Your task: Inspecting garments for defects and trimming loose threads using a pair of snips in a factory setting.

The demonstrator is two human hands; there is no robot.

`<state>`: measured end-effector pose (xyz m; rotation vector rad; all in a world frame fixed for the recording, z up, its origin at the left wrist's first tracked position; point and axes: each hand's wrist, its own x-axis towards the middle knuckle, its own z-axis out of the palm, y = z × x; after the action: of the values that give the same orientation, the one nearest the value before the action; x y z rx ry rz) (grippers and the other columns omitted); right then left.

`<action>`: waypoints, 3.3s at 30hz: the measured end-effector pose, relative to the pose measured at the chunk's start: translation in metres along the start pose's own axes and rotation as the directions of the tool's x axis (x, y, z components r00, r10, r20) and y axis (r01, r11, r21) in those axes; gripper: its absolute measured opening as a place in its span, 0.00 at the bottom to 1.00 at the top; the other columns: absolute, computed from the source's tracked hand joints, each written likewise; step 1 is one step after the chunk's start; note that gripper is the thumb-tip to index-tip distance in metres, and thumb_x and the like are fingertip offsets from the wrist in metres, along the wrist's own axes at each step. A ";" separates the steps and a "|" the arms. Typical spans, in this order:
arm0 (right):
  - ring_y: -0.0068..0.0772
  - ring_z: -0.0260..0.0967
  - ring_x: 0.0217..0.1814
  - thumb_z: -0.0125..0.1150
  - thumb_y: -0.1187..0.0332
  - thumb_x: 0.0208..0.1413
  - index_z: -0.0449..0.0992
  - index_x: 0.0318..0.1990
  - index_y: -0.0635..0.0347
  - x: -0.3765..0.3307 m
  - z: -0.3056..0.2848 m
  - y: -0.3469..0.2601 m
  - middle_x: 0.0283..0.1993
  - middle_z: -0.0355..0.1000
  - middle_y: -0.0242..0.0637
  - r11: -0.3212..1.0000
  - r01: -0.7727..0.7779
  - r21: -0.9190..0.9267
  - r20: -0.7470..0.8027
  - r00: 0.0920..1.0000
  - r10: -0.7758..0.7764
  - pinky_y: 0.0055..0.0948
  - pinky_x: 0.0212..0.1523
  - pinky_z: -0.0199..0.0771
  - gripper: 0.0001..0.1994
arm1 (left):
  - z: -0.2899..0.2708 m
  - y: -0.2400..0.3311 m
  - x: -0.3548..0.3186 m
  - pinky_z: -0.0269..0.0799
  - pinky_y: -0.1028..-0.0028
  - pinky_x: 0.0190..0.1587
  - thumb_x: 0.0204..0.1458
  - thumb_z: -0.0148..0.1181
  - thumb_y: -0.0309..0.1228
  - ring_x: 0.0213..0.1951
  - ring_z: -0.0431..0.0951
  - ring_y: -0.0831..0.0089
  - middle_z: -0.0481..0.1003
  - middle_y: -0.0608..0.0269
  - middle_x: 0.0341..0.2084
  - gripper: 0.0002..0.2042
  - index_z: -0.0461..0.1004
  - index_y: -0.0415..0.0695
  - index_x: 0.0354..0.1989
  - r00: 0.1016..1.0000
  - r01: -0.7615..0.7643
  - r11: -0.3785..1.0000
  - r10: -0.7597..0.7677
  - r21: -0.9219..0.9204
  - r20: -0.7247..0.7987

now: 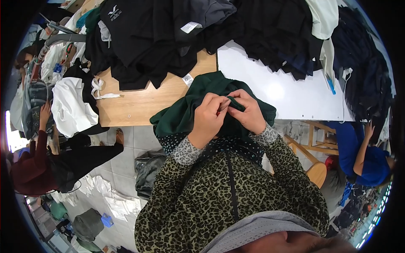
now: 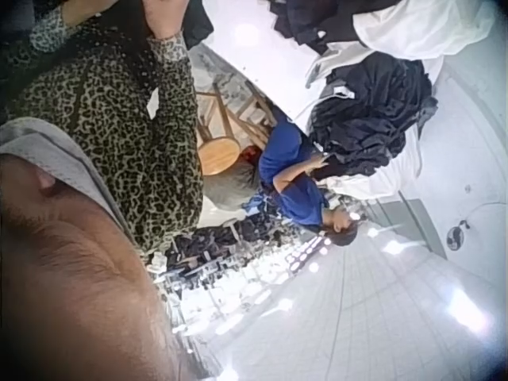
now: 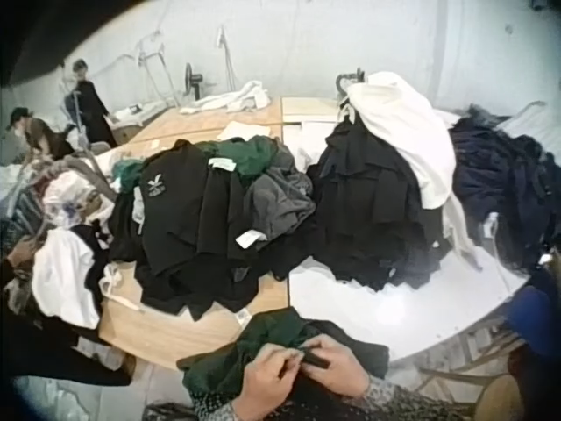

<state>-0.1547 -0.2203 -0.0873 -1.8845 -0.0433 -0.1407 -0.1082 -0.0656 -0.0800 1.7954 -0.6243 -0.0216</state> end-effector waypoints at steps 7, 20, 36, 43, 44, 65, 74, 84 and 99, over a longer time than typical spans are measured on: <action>0.31 0.67 0.41 0.65 0.71 0.45 0.75 0.36 0.68 0.001 -0.004 -0.002 0.40 0.68 0.38 0.999 -0.034 -0.023 0.015 0.999 0.034 0.24 0.43 0.66 0.11 | -0.002 -0.019 0.012 0.62 0.75 0.24 0.52 0.57 0.24 0.22 0.67 0.74 0.67 0.61 0.25 0.04 0.69 0.38 0.31 0.977 0.149 0.986 -0.158 -0.074 -0.146; 0.31 0.65 0.43 0.61 0.75 0.46 0.76 0.36 0.67 0.001 0.006 -0.001 0.41 0.66 0.38 0.992 -0.099 0.073 -0.106 0.989 0.107 0.24 0.43 0.66 0.09 | -0.005 0.022 -0.013 0.68 0.73 0.28 0.51 0.59 0.27 0.26 0.74 0.66 0.72 0.55 0.25 0.16 0.62 0.38 0.45 0.943 0.312 0.946 -0.296 -0.091 0.153; 0.44 0.66 0.47 0.58 0.76 0.46 0.73 0.39 0.68 -0.002 0.008 -0.007 0.45 0.65 0.46 0.991 0.037 -0.128 -0.107 0.993 -0.051 0.30 0.46 0.67 0.11 | 0.002 0.012 -0.010 0.66 0.82 0.32 0.52 0.58 0.22 0.30 0.69 0.83 0.70 0.64 0.27 0.14 0.59 0.37 0.41 0.930 0.361 0.910 -0.336 -0.203 0.150; 0.44 0.66 0.47 0.58 0.76 0.45 0.73 0.38 0.68 -0.003 0.006 -0.007 0.45 0.65 0.46 0.987 0.047 -0.157 -0.100 0.993 -0.063 0.31 0.46 0.67 0.11 | 0.003 0.011 -0.011 0.66 0.83 0.32 0.52 0.58 0.22 0.31 0.68 0.84 0.69 0.65 0.28 0.12 0.60 0.37 0.40 0.926 0.372 0.904 -0.345 -0.212 0.154; 0.44 0.66 0.47 0.58 0.76 0.45 0.73 0.38 0.68 -0.003 0.006 -0.007 0.45 0.65 0.46 0.986 0.049 -0.160 -0.096 0.993 -0.065 0.31 0.46 0.68 0.11 | 0.003 0.010 -0.011 0.66 0.83 0.32 0.52 0.58 0.22 0.31 0.68 0.84 0.69 0.65 0.28 0.12 0.60 0.37 0.40 0.926 0.373 0.903 -0.346 -0.213 0.154; 0.37 0.69 0.44 0.68 0.67 0.43 0.71 0.48 0.65 0.010 -0.046 -0.019 0.44 0.69 0.41 1.000 0.019 -0.005 0.319 0.948 -0.017 0.30 0.47 0.68 0.23 | -0.023 -0.012 0.030 0.68 0.82 0.39 0.46 0.63 0.23 0.36 0.72 0.82 0.74 0.65 0.35 0.18 0.69 0.37 0.47 0.798 0.497 0.817 -0.298 -0.293 0.523; 0.40 0.62 0.55 0.62 0.65 0.44 0.69 0.50 0.61 -0.019 -0.077 0.013 0.49 0.67 0.39 0.817 0.155 -0.556 0.215 0.976 -0.039 0.43 0.62 0.49 0.23 | -0.051 -0.028 0.026 0.47 0.87 0.15 0.47 0.64 0.25 0.16 0.59 0.91 0.70 0.77 0.24 0.15 0.70 0.42 0.43 0.727 0.673 0.485 -0.574 -0.558 0.378; 0.15 0.64 0.34 0.53 0.73 0.54 0.72 0.42 0.67 -0.025 -0.099 0.021 0.33 0.71 0.27 0.965 -0.240 0.105 -0.052 0.968 0.246 0.17 0.37 0.67 0.09 | -0.080 -0.029 0.025 0.68 0.84 0.40 0.44 0.63 0.17 0.33 0.71 0.83 0.71 0.69 0.31 0.16 0.69 0.37 0.42 0.821 0.571 0.701 -0.503 -0.428 0.272; 0.15 0.66 0.36 0.59 0.74 0.52 0.74 0.40 0.67 -0.031 -0.112 0.030 0.35 0.72 0.29 0.874 -0.359 0.328 -0.032 0.920 0.390 0.15 0.39 0.67 0.09 | -0.096 -0.049 0.015 0.65 0.84 0.37 0.39 0.66 0.16 0.33 0.66 0.84 0.66 0.70 0.30 0.21 0.65 0.39 0.43 0.904 0.427 0.807 -0.401 -0.409 0.152</action>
<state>-0.1908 -0.3349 -0.0845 -1.5284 0.3499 0.0417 -0.0450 0.0222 -0.0882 1.4605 -0.2249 -0.4811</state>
